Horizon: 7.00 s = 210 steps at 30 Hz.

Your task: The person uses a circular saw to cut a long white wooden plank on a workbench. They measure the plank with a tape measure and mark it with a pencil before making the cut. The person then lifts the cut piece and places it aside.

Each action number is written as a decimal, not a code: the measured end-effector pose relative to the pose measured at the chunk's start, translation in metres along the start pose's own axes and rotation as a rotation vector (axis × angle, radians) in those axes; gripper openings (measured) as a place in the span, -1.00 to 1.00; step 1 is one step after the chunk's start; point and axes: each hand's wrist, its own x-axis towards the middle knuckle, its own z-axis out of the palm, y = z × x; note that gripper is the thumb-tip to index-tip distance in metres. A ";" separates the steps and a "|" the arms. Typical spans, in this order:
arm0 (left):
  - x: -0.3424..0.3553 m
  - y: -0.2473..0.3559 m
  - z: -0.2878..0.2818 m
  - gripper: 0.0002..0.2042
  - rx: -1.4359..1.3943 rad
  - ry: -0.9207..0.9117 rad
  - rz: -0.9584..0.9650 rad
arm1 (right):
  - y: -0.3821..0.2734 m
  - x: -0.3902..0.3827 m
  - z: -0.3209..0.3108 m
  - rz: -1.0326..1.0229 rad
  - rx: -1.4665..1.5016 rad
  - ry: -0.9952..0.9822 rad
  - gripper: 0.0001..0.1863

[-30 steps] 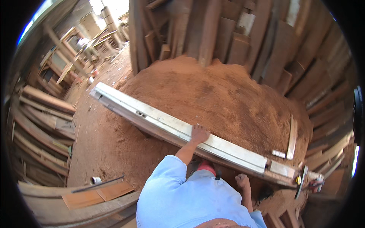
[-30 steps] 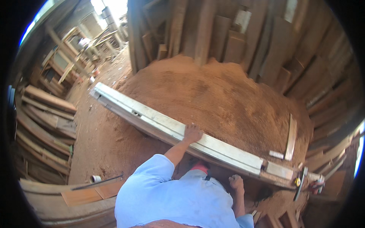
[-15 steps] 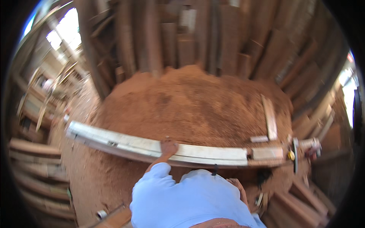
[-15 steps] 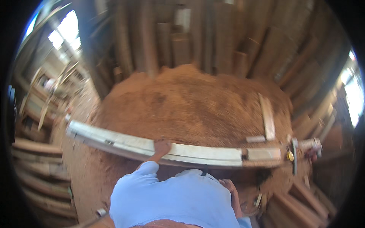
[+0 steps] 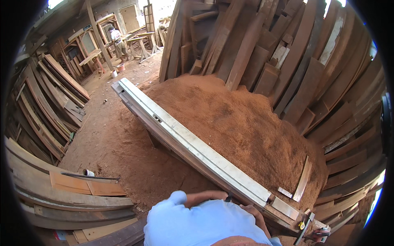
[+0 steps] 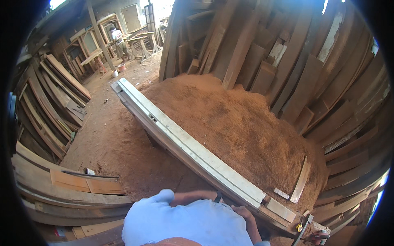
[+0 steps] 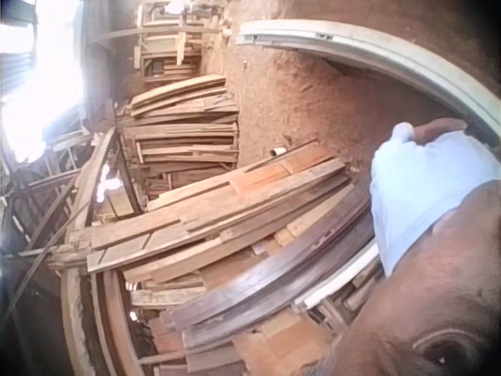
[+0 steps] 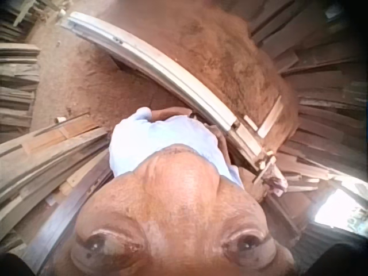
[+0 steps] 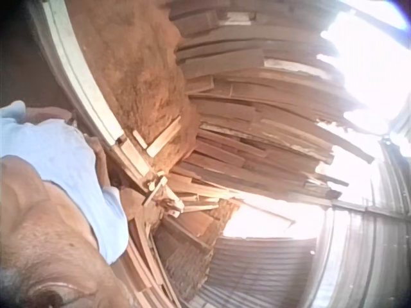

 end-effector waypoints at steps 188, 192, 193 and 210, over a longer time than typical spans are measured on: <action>-0.165 0.018 -0.049 -0.44 -0.039 -0.373 -0.282 | -0.078 0.042 0.225 -0.027 0.259 -0.081 -0.34; -0.169 0.025 -0.050 -0.41 -0.102 -0.374 -0.294 | -0.094 0.030 0.221 -0.042 0.135 -0.056 -0.30; -0.169 0.028 -0.051 -0.40 -0.068 -0.382 -0.285 | -0.097 0.026 0.220 -0.038 0.115 -0.046 -0.30; -0.182 0.019 -0.041 -0.32 0.107 -0.256 -0.337 | -0.108 0.032 0.239 0.010 0.279 0.013 -0.36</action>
